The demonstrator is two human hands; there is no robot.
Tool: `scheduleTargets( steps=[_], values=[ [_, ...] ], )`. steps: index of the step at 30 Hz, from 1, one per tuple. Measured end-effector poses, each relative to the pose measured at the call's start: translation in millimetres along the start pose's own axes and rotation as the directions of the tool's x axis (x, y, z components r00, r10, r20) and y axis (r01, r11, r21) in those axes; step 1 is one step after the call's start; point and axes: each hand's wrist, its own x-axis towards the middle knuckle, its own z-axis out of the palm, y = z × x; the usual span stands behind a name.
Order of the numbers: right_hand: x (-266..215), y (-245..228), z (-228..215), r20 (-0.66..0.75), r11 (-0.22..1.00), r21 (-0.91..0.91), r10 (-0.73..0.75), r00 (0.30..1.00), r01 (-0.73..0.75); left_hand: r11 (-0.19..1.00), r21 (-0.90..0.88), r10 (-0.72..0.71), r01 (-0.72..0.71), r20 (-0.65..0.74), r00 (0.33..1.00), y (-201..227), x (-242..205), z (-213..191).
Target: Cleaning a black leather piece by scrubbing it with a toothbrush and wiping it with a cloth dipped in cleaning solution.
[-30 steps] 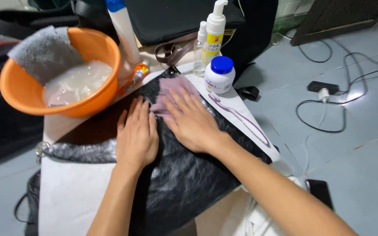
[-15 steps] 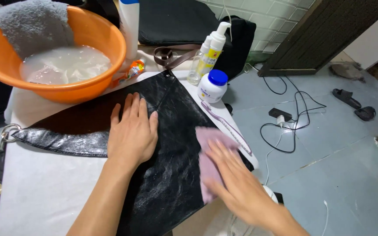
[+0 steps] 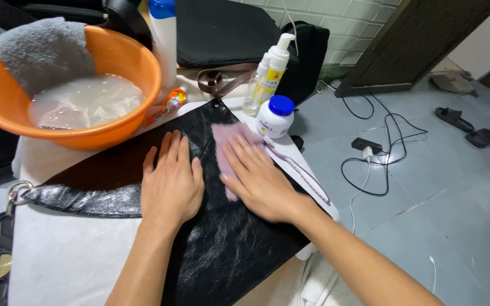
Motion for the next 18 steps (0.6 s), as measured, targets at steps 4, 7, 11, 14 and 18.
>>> scheduleTargets(
  steps=[4, 7, 11, 14, 18],
  values=[
    [-83.3, -22.4, -27.3, 0.032, 0.998, 0.058, -0.023, 0.999, 0.022, 1.000, 0.008, -0.008, 0.008, 0.046, 0.999, 1.4, -0.3, -3.3],
    [-126.7, -19.5, -32.9, 0.068, 0.989, 0.147, 0.005, 0.998, -0.014, 1.000, 0.002, 0.001, -0.001, 0.057, 0.998, 2.6, -0.3, -4.2],
    [-121.0, -7.9, -37.2, 0.122, 0.990, 0.143, -0.035, 0.992, 0.018, 1.000, 0.021, 0.018, -0.019, 0.079, 0.997, 4.9, 0.0, -2.1],
    [-79.9, 1.2, -26.9, 0.102, 0.992, 0.109, -0.079, 0.992, 0.068, 0.999, 0.032, 0.021, -0.024, 0.080, 0.997, 4.0, -0.8, -1.2],
    [-9.9, 20.1, -2.0, 0.108, 0.998, 0.024, -0.068, 0.992, 0.066, 0.992, 0.053, -0.126, 0.115, 0.305, 0.944, 18.8, 5.5, -26.5]
  ],
)
